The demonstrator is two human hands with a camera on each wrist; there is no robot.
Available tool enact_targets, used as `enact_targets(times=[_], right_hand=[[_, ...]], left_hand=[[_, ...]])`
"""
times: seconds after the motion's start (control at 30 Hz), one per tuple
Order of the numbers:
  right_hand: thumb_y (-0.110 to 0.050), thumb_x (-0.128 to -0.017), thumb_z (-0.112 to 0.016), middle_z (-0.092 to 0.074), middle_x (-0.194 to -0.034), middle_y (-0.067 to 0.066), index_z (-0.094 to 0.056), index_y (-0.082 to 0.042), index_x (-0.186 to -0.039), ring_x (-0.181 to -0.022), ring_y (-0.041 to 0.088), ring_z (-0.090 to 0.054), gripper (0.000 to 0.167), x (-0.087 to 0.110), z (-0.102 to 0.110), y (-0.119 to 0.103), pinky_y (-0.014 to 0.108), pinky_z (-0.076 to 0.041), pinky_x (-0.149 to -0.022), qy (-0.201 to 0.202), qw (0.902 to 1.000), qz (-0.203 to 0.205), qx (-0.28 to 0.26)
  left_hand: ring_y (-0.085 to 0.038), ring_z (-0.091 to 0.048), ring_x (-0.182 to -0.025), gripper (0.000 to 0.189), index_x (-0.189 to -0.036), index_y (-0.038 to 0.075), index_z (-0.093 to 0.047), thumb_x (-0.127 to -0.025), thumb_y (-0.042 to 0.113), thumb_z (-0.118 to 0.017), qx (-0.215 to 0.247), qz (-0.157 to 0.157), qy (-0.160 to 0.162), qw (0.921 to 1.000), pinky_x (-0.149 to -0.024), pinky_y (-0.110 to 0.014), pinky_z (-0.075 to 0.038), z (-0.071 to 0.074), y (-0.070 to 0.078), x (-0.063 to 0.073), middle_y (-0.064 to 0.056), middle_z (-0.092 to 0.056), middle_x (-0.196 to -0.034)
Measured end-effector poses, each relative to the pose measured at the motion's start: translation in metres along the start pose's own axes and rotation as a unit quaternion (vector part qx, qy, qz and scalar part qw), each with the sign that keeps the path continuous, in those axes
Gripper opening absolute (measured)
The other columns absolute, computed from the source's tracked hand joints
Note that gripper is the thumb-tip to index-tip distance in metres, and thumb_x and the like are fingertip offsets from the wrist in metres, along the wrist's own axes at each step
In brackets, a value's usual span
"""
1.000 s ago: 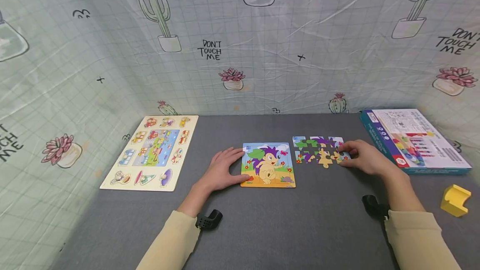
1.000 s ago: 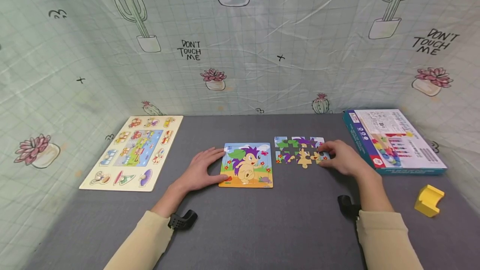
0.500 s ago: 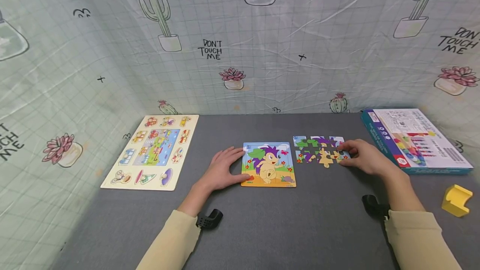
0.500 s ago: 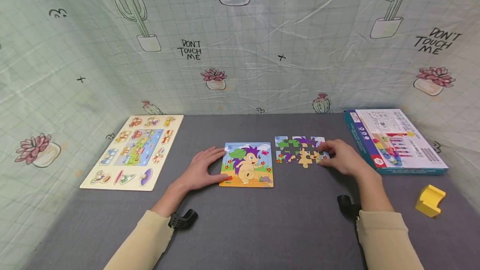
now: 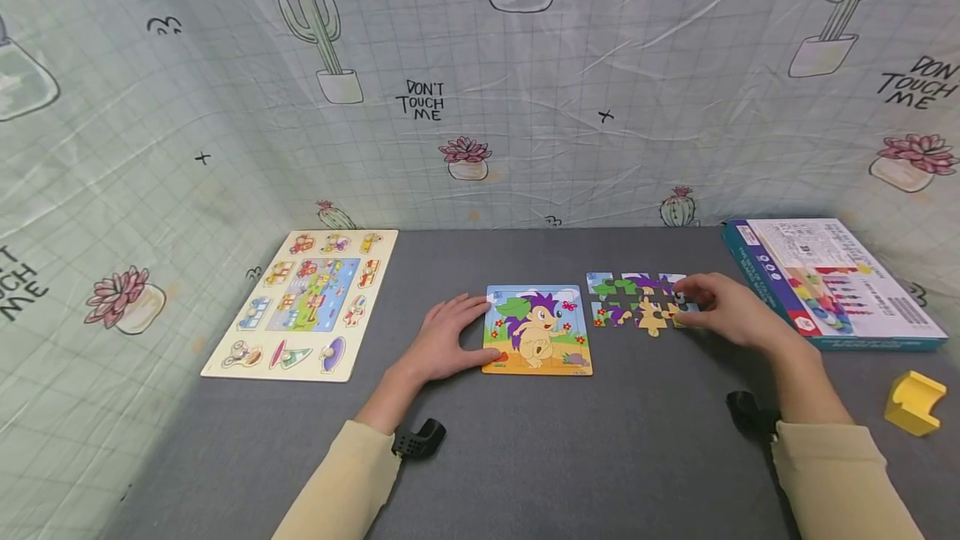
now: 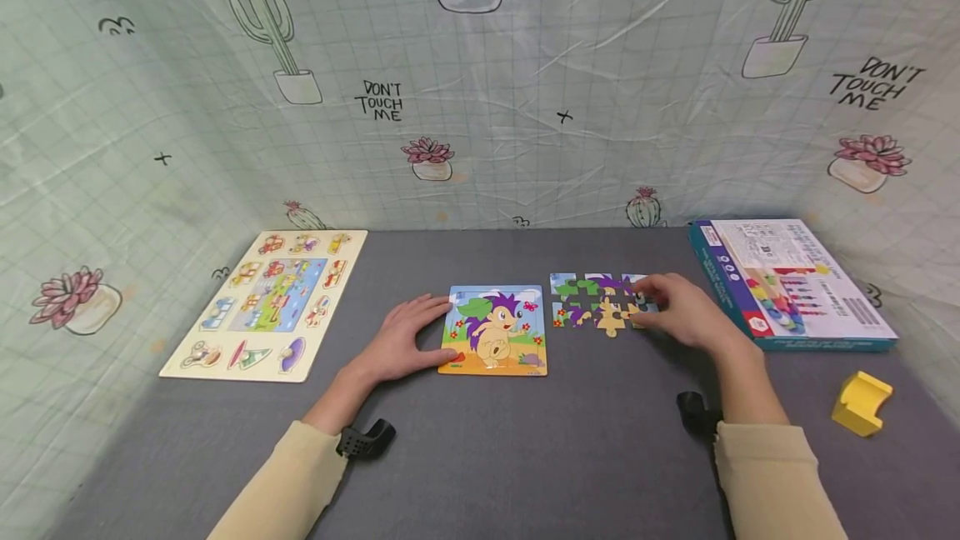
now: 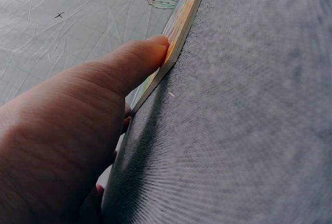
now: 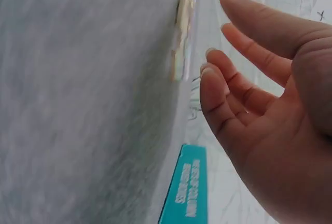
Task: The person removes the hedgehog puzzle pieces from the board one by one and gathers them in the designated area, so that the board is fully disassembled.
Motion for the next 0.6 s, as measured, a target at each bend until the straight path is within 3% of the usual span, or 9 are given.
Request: enact_targets(times=[0.23, 0.6], right_hand=[[-0.025, -0.094, -0.075, -0.059, -0.124, 0.025, -0.057, 0.005, -0.132, -0.109, 0.04, -0.056, 0.052, -0.004, -0.009, -0.025, 0.058, -0.05, -0.092, 0.001, 0.9996, 0.016, -0.022], [-0.018, -0.093, -0.076, -0.064, -0.116, 0.018, -0.062, 0.005, -0.126, -0.099, 0.029, -0.061, 0.042, -0.03, -0.049, -0.073, 0.044, -0.055, -0.081, -0.026, 0.9956, 0.063, -0.064]], left_hand=[[-0.028, -0.026, -0.149, 0.083, -0.152, 0.013, -0.048, -0.085, 0.056, -0.073, -0.001, -0.003, 0.001, 1.0, -0.118, -0.054, -0.015, 0.001, 0.001, 0.001, -0.004, -0.043, -0.156], [-0.028, -0.023, -0.15, 0.091, -0.155, 0.014, -0.044, -0.082, 0.061, -0.074, -0.003, -0.006, -0.013, 0.9999, -0.119, -0.054, -0.012, 0.002, 0.0, 0.003, -0.004, -0.039, -0.158]])
Point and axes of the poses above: each hand's wrist, its own x-axis away from the middle knuckle, its own z-axis out of the back of the hand, y = z × x, the point moved 2 cm from there along -x, towards the middle knuckle
